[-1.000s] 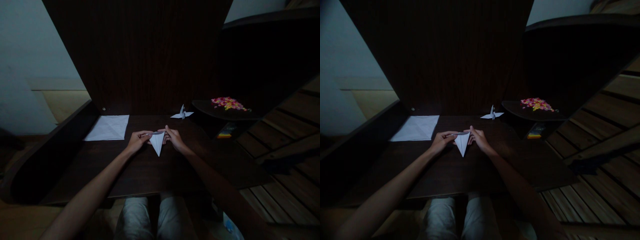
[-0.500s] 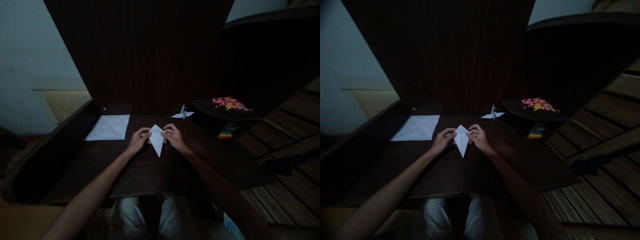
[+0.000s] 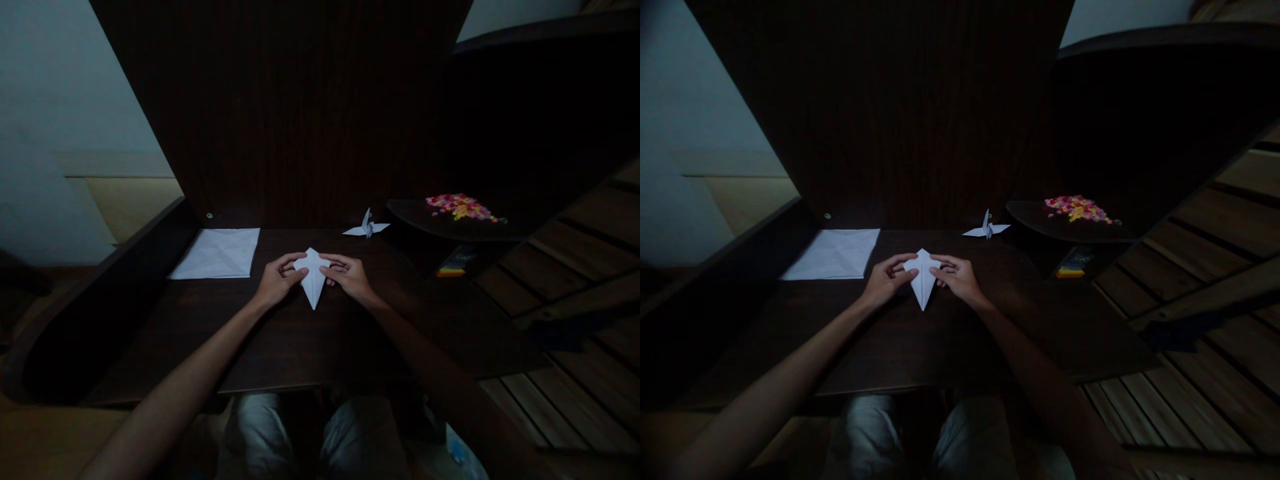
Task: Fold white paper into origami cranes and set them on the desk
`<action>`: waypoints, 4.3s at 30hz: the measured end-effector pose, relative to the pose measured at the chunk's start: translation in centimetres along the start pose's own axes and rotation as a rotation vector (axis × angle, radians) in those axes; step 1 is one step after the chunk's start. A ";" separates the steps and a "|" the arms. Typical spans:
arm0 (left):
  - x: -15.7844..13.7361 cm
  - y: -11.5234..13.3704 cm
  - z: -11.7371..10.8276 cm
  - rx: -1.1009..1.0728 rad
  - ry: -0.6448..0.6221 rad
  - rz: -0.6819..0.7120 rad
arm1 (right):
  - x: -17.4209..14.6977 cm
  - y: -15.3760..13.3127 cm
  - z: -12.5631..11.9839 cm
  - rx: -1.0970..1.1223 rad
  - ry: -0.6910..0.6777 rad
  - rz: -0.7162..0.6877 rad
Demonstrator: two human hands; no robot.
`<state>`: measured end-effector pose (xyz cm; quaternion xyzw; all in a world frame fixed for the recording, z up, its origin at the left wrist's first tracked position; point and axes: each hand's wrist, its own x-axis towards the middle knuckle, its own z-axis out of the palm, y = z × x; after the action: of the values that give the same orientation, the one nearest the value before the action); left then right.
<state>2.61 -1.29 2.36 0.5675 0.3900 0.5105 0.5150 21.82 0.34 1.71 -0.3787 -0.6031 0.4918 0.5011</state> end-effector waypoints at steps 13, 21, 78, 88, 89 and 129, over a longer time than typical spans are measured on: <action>-0.4 0.3 0.3 0.218 0.113 0.093 | -0.3 -0.3 0.5 -0.154 0.102 -0.118; -0.4 0.9 -0.2 0.370 0.110 0.272 | -0.4 -0.6 0.5 -0.168 0.087 -0.227; -0.5 1.1 0.1 0.197 -0.005 0.093 | -0.3 -0.7 0.3 -0.118 -0.094 -0.139; -0.1 0.8 -0.5 0.274 0.041 0.130 | -0.3 -0.8 0.3 -0.107 -0.045 -0.050; -0.1 0.7 -0.6 0.283 0.041 0.142 | -0.3 -0.9 0.3 -0.105 -0.048 -0.039; 0.2 0.1 -0.1 0.012 0.063 -0.047 | 0.1 0.8 0.5 -0.006 0.029 -0.054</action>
<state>2.56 -1.14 2.44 0.5447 0.4224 0.5136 0.5109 21.30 0.52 0.99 -0.3709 -0.6073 0.4708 0.5215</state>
